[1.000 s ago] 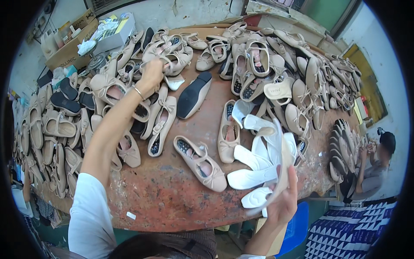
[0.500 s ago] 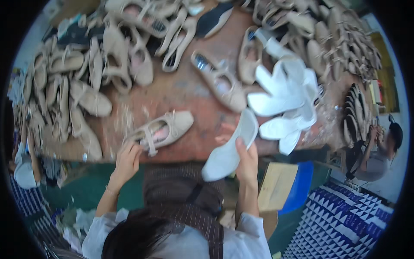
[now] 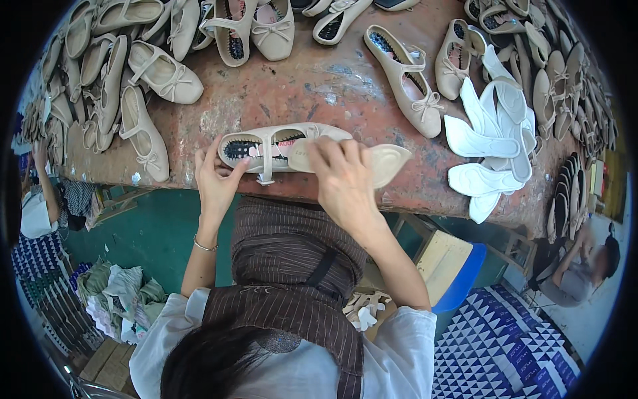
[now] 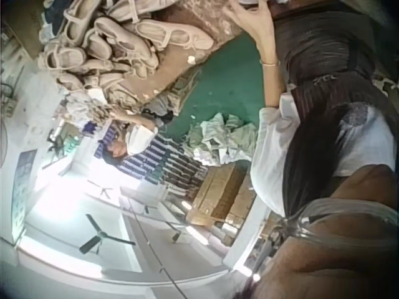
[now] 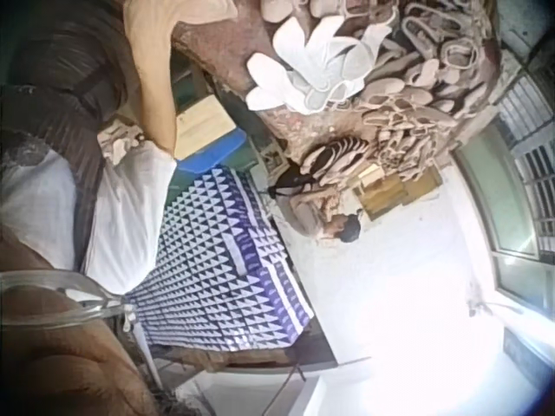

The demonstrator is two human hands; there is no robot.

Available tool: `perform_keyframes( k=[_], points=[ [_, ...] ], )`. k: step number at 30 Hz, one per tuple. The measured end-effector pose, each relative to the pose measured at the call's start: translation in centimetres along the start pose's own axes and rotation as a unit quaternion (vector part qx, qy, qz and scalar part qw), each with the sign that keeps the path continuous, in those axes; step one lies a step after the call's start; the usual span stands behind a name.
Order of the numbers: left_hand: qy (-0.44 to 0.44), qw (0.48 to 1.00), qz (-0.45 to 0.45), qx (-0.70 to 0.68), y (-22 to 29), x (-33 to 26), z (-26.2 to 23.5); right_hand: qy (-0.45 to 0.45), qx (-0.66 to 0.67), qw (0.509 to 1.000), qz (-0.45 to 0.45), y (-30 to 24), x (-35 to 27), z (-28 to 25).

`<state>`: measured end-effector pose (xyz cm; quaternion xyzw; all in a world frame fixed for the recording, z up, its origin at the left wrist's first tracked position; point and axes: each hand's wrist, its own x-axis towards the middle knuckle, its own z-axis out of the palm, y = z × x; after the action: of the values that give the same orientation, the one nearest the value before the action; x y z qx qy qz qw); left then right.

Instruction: The person inserts white insoles into shoes by hand, pressing and smoothing them into place. They periodically reach into a box for more insoles and set the finished shoes aside to continue the process.

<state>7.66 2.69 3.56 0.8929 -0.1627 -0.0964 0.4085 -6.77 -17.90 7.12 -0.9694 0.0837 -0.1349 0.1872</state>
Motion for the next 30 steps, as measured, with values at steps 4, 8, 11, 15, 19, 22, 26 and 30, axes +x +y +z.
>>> perform_keyframes(
  k=[4,8,11,15,19,22,26,30],
  points=[
    [-0.042,0.998,0.013,-0.039,-0.7,0.5,-0.1,0.0,0.093,0.995,-0.031,-0.8,1.8,3.3],
    [-0.05,0.996,0.02,-0.066,-1.1,0.7,-0.3,-0.082,0.117,0.989,-0.036,-1.6,2.4,2.2],
    [-0.062,0.996,0.03,-0.058,-1.6,1.0,-0.1,-0.106,0.08,0.989,-0.066,-0.7,2.2,2.0],
    [-0.054,0.997,0.031,-0.052,-2.4,0.9,-0.3,-0.085,0.176,0.98,-0.042,-0.3,3.1,2.7],
    [-0.066,0.995,0.027,-0.066,-2.0,1.1,-0.1,-0.047,0.224,0.973,0.006,-1.2,3.3,4.7],
    [-0.077,0.995,0.038,-0.051,-2.0,1.2,-0.5,-0.055,0.27,0.961,0.032,-1.9,4.5,6.3],
    [-0.073,0.994,0.043,-0.071,-2.7,1.4,-0.3,-0.057,0.304,0.949,0.055,-3.3,5.7,8.2],
    [-0.068,0.991,0.019,-0.115,-2.6,1.7,-0.1,-0.077,0.314,0.944,0.065,-3.4,5.6,9.0]
  ],
)
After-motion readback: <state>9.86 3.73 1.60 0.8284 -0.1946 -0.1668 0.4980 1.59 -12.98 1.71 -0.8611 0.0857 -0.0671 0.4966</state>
